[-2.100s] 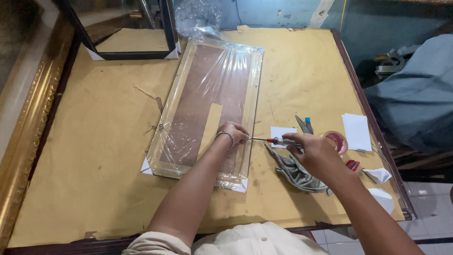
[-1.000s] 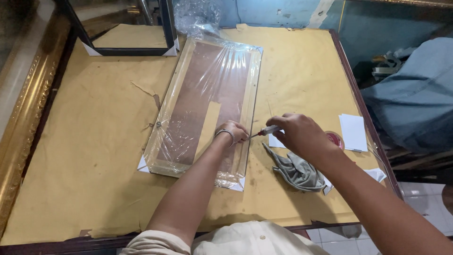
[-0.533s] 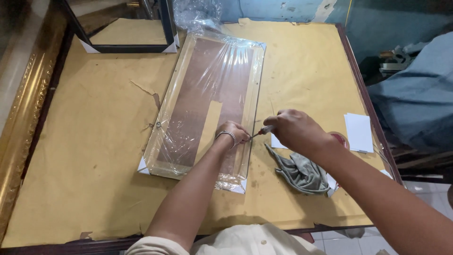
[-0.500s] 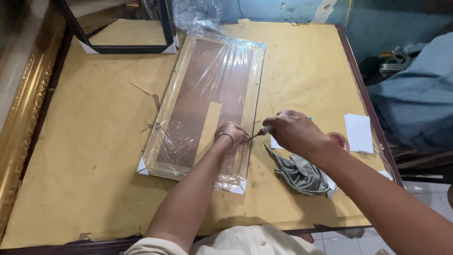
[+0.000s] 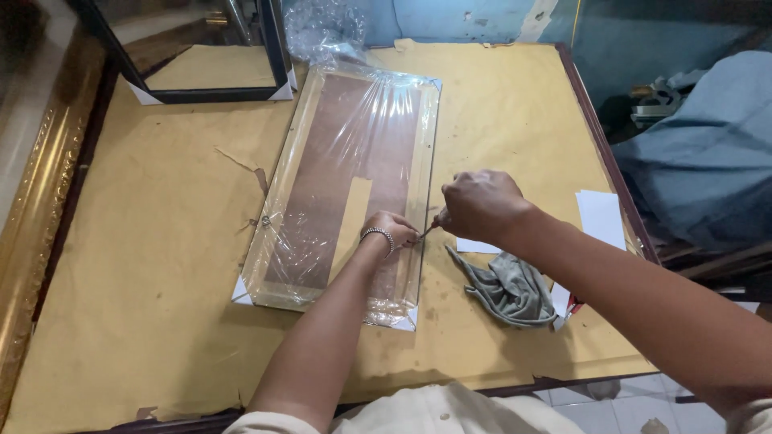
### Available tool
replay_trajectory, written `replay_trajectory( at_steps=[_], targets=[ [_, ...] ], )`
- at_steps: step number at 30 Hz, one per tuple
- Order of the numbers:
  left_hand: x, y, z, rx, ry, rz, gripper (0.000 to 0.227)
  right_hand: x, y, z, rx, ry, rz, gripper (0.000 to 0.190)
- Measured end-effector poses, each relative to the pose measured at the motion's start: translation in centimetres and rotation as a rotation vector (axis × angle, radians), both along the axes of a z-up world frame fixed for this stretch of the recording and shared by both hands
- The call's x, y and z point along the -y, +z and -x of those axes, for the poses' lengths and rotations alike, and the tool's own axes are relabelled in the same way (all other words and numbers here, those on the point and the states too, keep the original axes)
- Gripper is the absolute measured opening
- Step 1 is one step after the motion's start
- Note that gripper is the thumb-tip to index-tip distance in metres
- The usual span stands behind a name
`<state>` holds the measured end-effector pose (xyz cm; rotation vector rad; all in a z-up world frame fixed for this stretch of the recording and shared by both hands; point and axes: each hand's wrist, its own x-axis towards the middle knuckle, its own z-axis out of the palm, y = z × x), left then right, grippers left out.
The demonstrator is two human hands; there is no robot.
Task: The person is preparing and attaching protective cardboard corners to a picture frame using scissors and tape.
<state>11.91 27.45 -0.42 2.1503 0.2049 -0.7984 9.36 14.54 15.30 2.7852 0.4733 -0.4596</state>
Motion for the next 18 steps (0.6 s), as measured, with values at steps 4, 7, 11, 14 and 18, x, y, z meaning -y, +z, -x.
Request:
replay_trajectory(
  at_steps=[4, 7, 11, 14, 18],
  targets=[
    [0.3, -0.4, 0.2, -0.016, 0.05, 0.061, 0.025, 1.5, -2.0, 0.2, -0.001, 0.187, -0.162, 0.014],
    [0.5, -1.3, -0.4, -0.014, 0.052, 0.065, 0.024, 1.8, -2.8, 0.2, -0.013, 0.159, -0.245, 0.015],
    [1.5, -4.5, -1.5, 0.001, 0.05, 0.066, 0.022, 1.3, -3.7, -0.7, -0.013, 0.079, -0.219, 0.017],
    [1.1, -3.2, -1.6, -0.04, 0.124, 0.164, 0.024, 0.0, -2.1, -0.9, 0.014, 0.101, -0.004, 0.026],
    [1.1, -3.4, -1.0, -0.04, 0.132, 0.156, 0.022, -0.5, -1.0, 0.1, -0.015, 0.063, 0.039, 0.048]
  ],
)
